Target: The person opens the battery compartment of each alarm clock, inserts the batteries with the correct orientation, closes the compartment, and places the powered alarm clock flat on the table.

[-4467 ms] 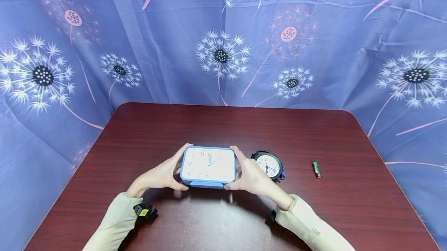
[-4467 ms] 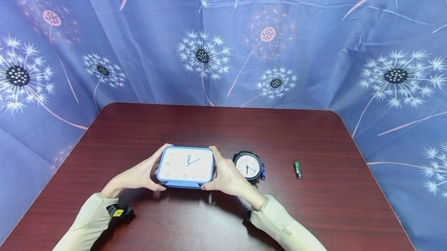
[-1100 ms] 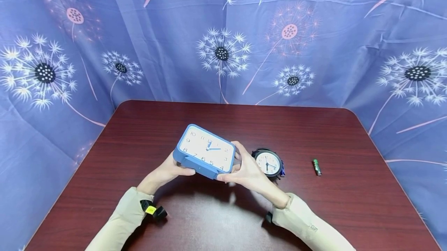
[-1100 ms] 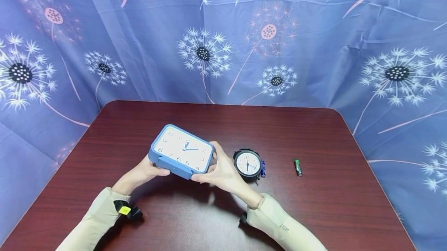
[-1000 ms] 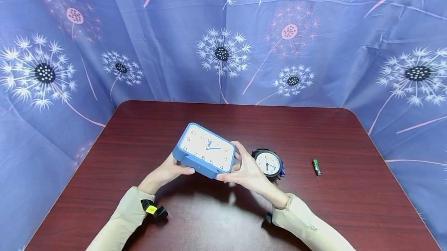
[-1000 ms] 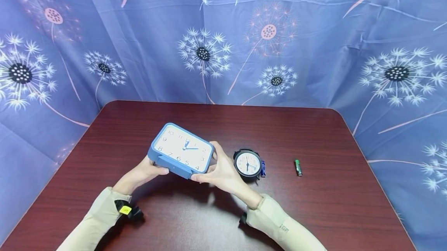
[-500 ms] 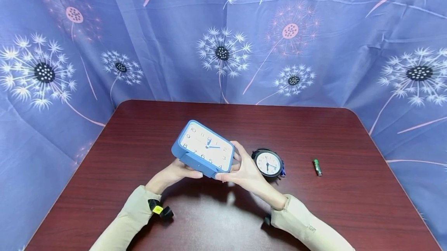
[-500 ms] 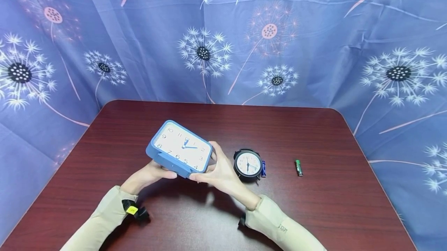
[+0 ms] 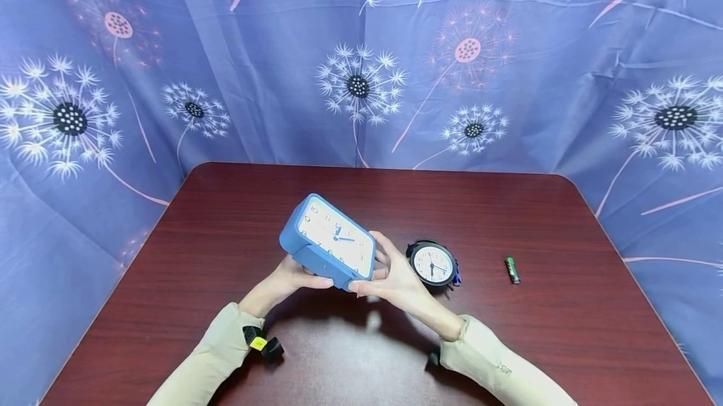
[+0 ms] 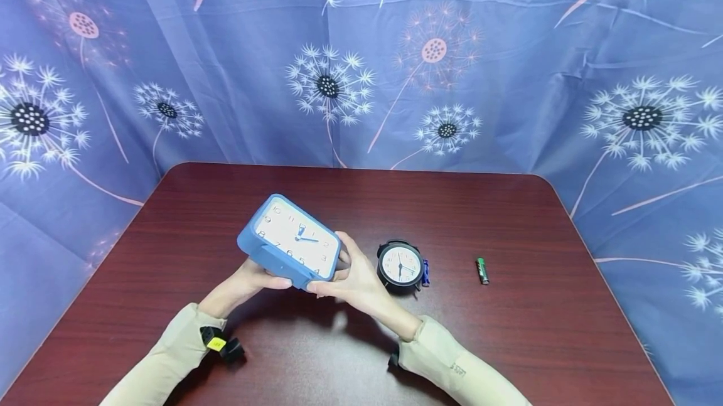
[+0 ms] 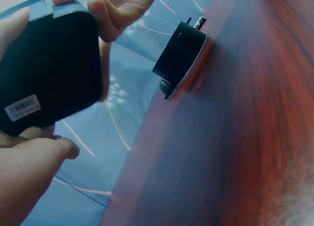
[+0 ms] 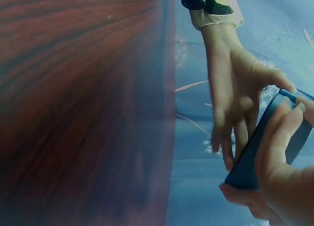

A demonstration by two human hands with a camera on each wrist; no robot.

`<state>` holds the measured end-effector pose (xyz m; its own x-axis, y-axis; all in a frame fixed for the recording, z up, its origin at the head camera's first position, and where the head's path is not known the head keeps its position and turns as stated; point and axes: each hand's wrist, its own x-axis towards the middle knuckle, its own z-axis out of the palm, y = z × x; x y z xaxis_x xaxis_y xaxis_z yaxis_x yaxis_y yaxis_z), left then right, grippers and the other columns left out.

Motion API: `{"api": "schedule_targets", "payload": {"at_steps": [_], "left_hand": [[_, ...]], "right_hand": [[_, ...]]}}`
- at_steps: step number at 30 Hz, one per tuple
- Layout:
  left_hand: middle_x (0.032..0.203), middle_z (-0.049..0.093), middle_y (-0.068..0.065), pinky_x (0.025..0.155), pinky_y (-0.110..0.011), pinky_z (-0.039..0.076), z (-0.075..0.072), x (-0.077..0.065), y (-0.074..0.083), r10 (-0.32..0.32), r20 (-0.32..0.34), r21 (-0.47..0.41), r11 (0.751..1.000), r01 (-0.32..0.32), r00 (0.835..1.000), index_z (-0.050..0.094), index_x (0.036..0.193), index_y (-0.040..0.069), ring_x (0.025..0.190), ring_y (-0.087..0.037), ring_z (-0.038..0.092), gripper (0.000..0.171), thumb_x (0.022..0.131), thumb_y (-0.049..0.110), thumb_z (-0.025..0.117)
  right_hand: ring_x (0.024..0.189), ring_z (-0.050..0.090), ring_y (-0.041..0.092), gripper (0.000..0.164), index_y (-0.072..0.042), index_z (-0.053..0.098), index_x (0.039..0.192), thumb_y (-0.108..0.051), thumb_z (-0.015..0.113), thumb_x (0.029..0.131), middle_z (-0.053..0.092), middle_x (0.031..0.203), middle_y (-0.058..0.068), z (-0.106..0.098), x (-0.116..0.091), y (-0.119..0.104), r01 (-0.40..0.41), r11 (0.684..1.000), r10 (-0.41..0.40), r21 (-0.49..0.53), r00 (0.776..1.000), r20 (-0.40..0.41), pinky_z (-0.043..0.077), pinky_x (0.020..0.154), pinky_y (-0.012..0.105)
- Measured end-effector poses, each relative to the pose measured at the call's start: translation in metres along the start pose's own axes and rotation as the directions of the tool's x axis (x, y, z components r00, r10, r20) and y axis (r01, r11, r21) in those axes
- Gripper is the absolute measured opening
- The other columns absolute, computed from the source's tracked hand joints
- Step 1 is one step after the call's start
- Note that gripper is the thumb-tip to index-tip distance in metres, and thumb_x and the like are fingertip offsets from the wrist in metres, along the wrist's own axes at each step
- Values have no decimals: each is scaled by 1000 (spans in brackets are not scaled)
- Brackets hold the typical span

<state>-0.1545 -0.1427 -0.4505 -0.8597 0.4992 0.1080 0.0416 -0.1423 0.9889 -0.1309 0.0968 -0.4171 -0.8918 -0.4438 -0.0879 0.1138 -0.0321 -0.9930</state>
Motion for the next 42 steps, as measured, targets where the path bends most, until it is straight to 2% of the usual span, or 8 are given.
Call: {"api": "schedule_targets", "payload": {"at_steps": [4,8,14,20,27,31,35,42], "left_hand": [[126,60,15,98,-20,45,0,-1,4,36,3,3,999,-36,999,33,147,5,114,-3,58,93,72,24,86],[129,57,15,98,-21,45,0,-2,8,44,1,29,999,-44,999,27,148,2,115,-3,57,99,71,24,86],[137,50,-4,96,-24,46,0,-2,9,50,-4,92,995,-49,999,22,147,-2,115,-3,56,103,70,23,86],[140,42,-30,96,-27,46,-1,-1,10,80,48,193,977,-88,996,25,146,-3,115,-9,55,100,70,23,86],[143,40,-23,101,-23,44,-7,-3,14,84,87,261,960,-104,993,22,150,2,121,-8,51,107,67,24,87],[152,29,-20,109,-32,38,-10,-3,18,40,97,285,956,-66,994,14,153,4,135,-22,40,115,67,20,88],[152,27,-25,108,-45,34,-12,-4,18,13,104,351,935,-49,994,13,153,-1,138,-40,34,116,68,23,87],[132,43,-13,104,-29,42,-14,-2,16,41,149,405,909,-99,988,25,151,9,122,-16,51,106,65,17,88]], "right_hand": [[94,70,21,95,-13,23,150,-9,82,75,56,133,24,-2,2,2,23,999,-21,-39,998,53,57,76,37],[104,64,21,94,-9,25,150,-16,82,76,50,139,25,-6,3,3,46,986,-36,-158,997,69,55,78,26],[105,64,33,90,-2,26,150,-22,79,81,49,139,29,-13,1,2,77,940,-45,-332,994,101,55,84,34],[120,54,38,85,1,30,149,-20,77,82,49,138,27,-17,0,-6,170,855,-144,-490,985,90,49,97,45],[122,52,34,85,-6,33,149,-26,79,80,48,142,17,-18,1,-24,220,740,-202,-636,974,102,46,98,49],[124,51,33,90,-9,30,151,-28,80,78,47,143,14,-18,3,-34,261,687,-259,-678,960,106,43,99,52],[128,48,31,95,-15,26,153,-29,81,77,46,145,11,-17,7,-43,273,663,-292,-697,952,95,41,103,52],[135,44,30,94,-15,26,153,-27,81,78,41,151,11,-16,13,-48,289,688,-282,-666,952,121,38,108,51]]}}
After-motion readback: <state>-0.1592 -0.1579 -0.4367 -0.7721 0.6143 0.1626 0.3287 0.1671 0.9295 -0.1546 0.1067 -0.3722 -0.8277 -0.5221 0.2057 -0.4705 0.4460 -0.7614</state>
